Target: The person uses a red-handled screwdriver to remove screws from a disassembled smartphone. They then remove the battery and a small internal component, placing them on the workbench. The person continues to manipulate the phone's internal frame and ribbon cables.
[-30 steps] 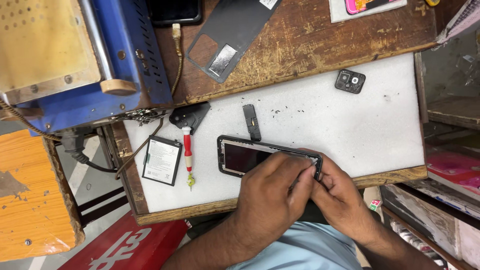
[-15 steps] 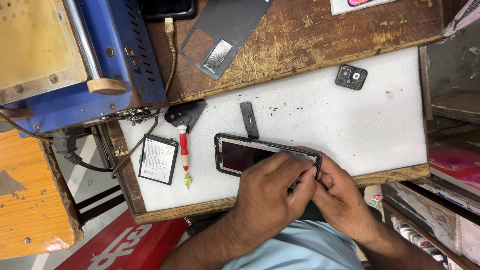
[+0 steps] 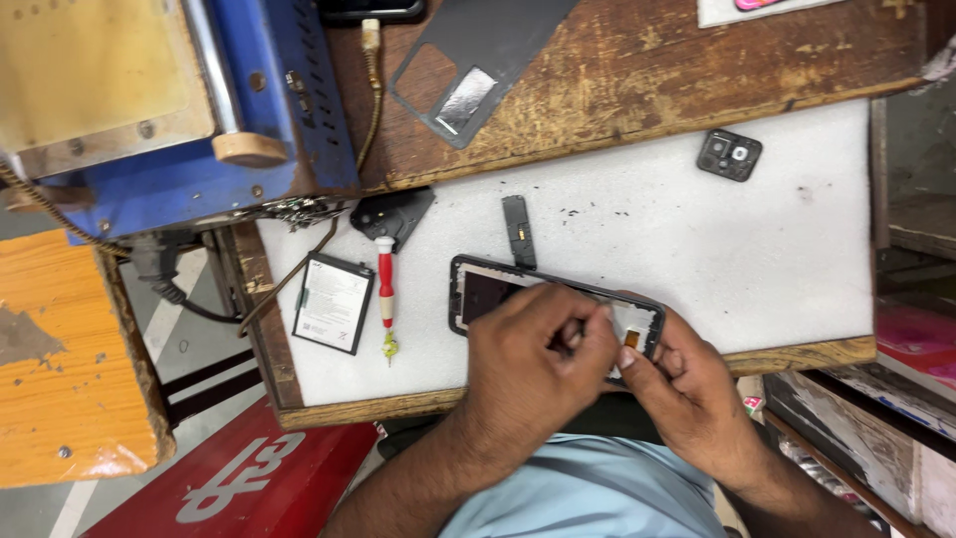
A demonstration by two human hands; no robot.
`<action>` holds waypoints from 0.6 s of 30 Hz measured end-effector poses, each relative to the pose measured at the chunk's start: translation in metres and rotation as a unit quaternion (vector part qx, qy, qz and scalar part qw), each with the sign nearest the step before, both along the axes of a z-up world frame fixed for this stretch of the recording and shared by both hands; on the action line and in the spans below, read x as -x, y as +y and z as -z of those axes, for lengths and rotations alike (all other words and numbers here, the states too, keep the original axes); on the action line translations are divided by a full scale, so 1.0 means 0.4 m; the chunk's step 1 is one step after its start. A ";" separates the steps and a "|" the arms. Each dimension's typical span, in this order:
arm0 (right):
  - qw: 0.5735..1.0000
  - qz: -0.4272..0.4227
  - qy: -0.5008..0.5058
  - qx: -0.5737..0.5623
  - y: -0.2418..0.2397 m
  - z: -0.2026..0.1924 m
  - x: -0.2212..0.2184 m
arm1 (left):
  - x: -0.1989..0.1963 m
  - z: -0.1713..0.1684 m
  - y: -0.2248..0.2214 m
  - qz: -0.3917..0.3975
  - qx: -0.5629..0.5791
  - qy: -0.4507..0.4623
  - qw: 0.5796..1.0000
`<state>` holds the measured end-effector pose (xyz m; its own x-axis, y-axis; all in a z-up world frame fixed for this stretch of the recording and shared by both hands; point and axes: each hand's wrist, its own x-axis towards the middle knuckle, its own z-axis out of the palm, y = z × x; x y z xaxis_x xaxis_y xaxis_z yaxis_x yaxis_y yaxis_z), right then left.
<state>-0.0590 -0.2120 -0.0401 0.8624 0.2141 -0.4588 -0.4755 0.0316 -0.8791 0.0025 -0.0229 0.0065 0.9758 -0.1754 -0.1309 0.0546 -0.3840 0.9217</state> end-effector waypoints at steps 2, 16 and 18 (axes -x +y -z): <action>0.998 0.036 0.036 -0.037 0.013 -0.008 -0.002 | -0.006 0.014 0.035 -0.034 -0.009 -0.001 0.999; 1.000 0.013 0.009 0.020 0.012 -0.005 0.003 | -0.034 0.069 0.189 -0.181 -0.104 0.032 0.977; 1.000 0.015 0.011 0.020 0.010 0.000 0.008 | -0.023 0.065 0.172 -0.173 -0.131 -0.020 0.976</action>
